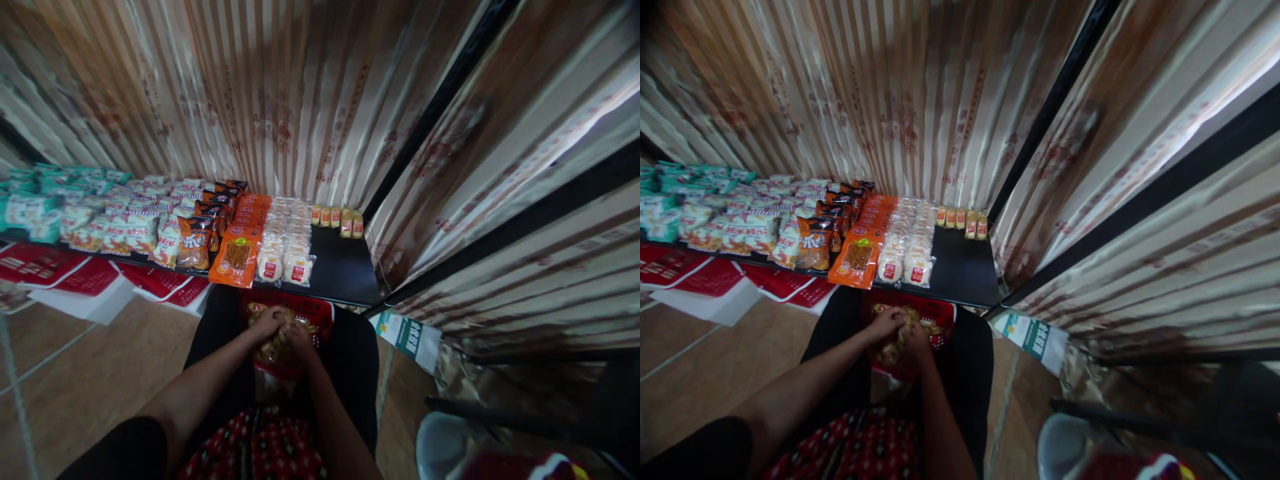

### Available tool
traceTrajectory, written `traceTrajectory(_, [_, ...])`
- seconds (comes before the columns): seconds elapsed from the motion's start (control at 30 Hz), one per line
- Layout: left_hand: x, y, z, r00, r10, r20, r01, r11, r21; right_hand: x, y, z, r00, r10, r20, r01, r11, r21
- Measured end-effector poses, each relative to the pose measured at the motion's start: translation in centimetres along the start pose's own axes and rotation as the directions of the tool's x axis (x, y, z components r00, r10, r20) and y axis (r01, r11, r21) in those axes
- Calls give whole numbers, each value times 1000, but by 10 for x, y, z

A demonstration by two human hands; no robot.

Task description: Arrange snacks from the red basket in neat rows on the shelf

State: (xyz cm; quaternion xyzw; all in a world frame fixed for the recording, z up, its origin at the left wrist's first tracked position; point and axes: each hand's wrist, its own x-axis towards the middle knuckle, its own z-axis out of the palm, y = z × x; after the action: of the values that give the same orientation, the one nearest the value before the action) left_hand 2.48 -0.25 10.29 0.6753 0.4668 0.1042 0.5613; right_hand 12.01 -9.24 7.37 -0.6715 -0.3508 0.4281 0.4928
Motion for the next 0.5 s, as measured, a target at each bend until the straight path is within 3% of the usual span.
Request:
traceTrajectory(0.2, [-2,15,2,999,28,-21,-31,986,-162,-12,-9,2,974,176,-145,-125,944,305])
traceTrajectory(0.33, [0,19,9,998,26,-50,-35,984,-172,-21,-18,-1,947,300,-112,-222,867,446])
traceTrajectory(0.5, [-1,23,16,994,36,-101,-48,992,-116,-32,-26,-5,944,308,-120,-211,842,497])
